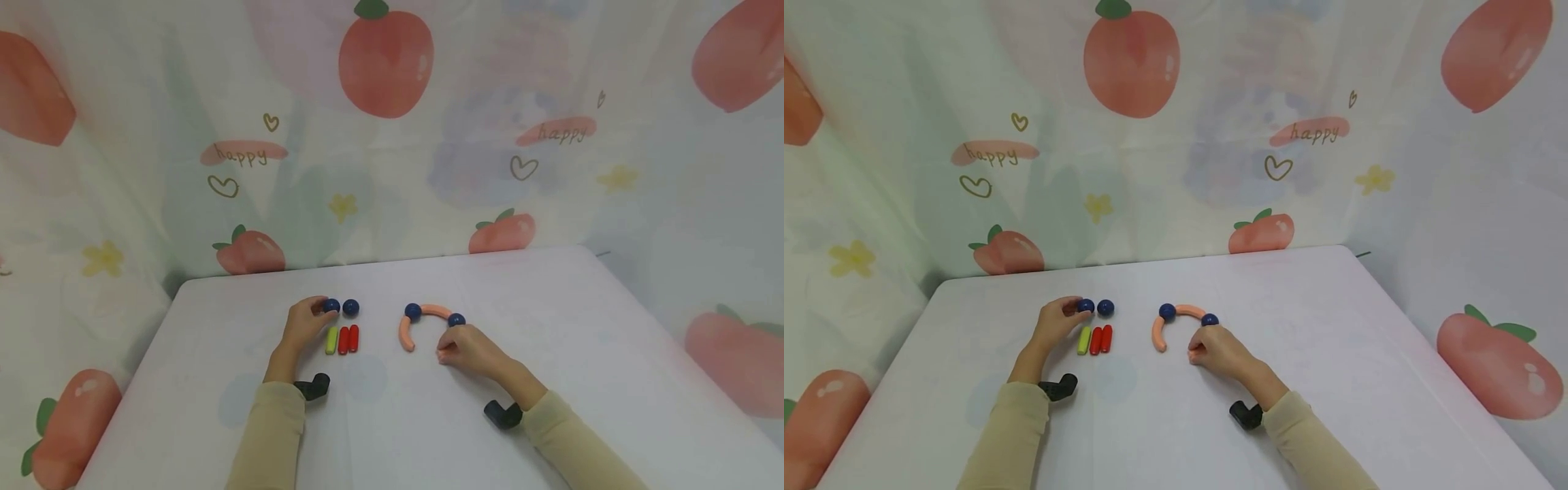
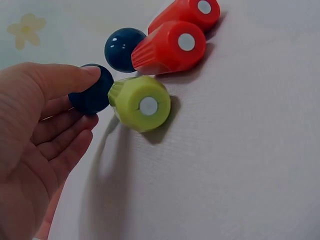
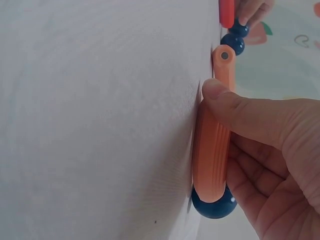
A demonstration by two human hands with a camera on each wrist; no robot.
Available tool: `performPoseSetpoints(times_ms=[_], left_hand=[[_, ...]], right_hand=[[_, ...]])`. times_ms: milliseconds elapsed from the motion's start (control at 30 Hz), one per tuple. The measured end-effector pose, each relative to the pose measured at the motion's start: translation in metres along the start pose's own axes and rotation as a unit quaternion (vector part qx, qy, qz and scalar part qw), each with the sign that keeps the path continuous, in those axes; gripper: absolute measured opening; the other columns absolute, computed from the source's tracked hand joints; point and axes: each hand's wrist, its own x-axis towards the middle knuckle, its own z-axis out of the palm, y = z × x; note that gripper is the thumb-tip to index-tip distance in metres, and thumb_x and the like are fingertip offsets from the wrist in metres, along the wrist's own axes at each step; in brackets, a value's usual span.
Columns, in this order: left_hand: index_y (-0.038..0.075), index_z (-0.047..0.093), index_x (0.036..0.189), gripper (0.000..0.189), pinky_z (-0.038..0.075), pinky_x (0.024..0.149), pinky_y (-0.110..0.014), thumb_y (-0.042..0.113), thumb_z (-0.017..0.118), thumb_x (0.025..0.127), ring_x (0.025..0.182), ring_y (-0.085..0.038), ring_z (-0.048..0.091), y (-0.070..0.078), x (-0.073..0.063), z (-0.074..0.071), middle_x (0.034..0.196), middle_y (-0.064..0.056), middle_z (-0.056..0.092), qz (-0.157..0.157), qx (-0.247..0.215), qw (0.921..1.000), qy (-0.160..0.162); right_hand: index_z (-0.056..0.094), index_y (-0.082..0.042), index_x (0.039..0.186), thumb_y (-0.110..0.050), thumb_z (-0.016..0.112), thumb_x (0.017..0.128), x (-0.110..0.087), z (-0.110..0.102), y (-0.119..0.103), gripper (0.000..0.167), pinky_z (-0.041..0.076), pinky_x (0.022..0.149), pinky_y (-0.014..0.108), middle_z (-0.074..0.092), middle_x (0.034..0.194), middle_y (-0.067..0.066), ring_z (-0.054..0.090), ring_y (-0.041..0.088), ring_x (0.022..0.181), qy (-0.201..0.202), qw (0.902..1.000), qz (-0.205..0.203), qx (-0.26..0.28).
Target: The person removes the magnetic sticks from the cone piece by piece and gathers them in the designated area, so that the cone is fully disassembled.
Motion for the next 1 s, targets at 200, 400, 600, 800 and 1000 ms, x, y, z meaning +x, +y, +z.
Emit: performPoseSetpoints(times_ms=[200,400,600,800,1000], left_hand=[[0.000,0.057,0.120,0.044,0.044,0.090,-0.038,0.016,0.070,0.082,0.103,-0.025,0.055,-0.003,0.001,0.002,0.112,-0.014,0.060,-0.019,0.008,0.9996,-0.018],[0.001,0.054,0.124,0.046,0.043,0.091,-0.038,0.022,0.068,0.084,0.105,-0.024,0.054,-0.008,0.005,0.005,0.115,-0.013,0.059,-0.033,0.004,0.9988,-0.037],[0.002,0.051,0.127,0.049,0.042,0.093,-0.039,0.022,0.066,0.085,0.107,-0.025,0.053,-0.004,0.005,0.002,0.118,-0.014,0.057,-0.035,0.001,0.9980,-0.053],[0.000,0.049,0.128,0.054,0.041,0.094,-0.039,0.023,0.068,0.084,0.110,-0.028,0.052,0.001,0.003,-0.001,0.121,-0.017,0.055,-0.038,0.009,0.9979,-0.051],[0.001,0.046,0.131,0.056,0.039,0.096,-0.041,0.027,0.066,0.086,0.116,-0.029,0.047,0.009,-0.002,-0.005,0.126,-0.016,0.052,-0.031,0.015,0.9990,-0.029]], right_hand=[[0.070,-0.005,0.086,-0.006,0.076,0.074,-0.001,0.001,-0.001,0.013,0.050,0.068,0.023,0.063,0.076,-0.006,0.056,0.007,0.071,-0.001,1.0000,-0.001,-0.002],[0.070,-0.005,0.086,-0.006,0.075,0.074,-0.001,0.002,-0.002,0.013,0.050,0.067,0.023,0.062,0.075,-0.007,0.054,0.007,0.070,-0.003,1.0000,0.001,0.001],[0.070,-0.006,0.086,-0.006,0.075,0.074,0.000,0.001,-0.001,0.012,0.050,0.068,0.023,0.062,0.076,-0.007,0.055,0.006,0.071,-0.003,1.0000,0.004,-0.006],[0.070,-0.006,0.086,-0.007,0.075,0.074,0.000,0.000,-0.002,0.013,0.050,0.069,0.025,0.063,0.077,-0.007,0.056,0.008,0.073,-0.002,0.9998,0.001,-0.018],[0.071,-0.005,0.086,-0.009,0.076,0.074,0.000,0.002,-0.008,0.013,0.051,0.069,0.026,0.064,0.078,-0.005,0.059,0.009,0.074,0.006,0.9996,0.008,-0.027]])
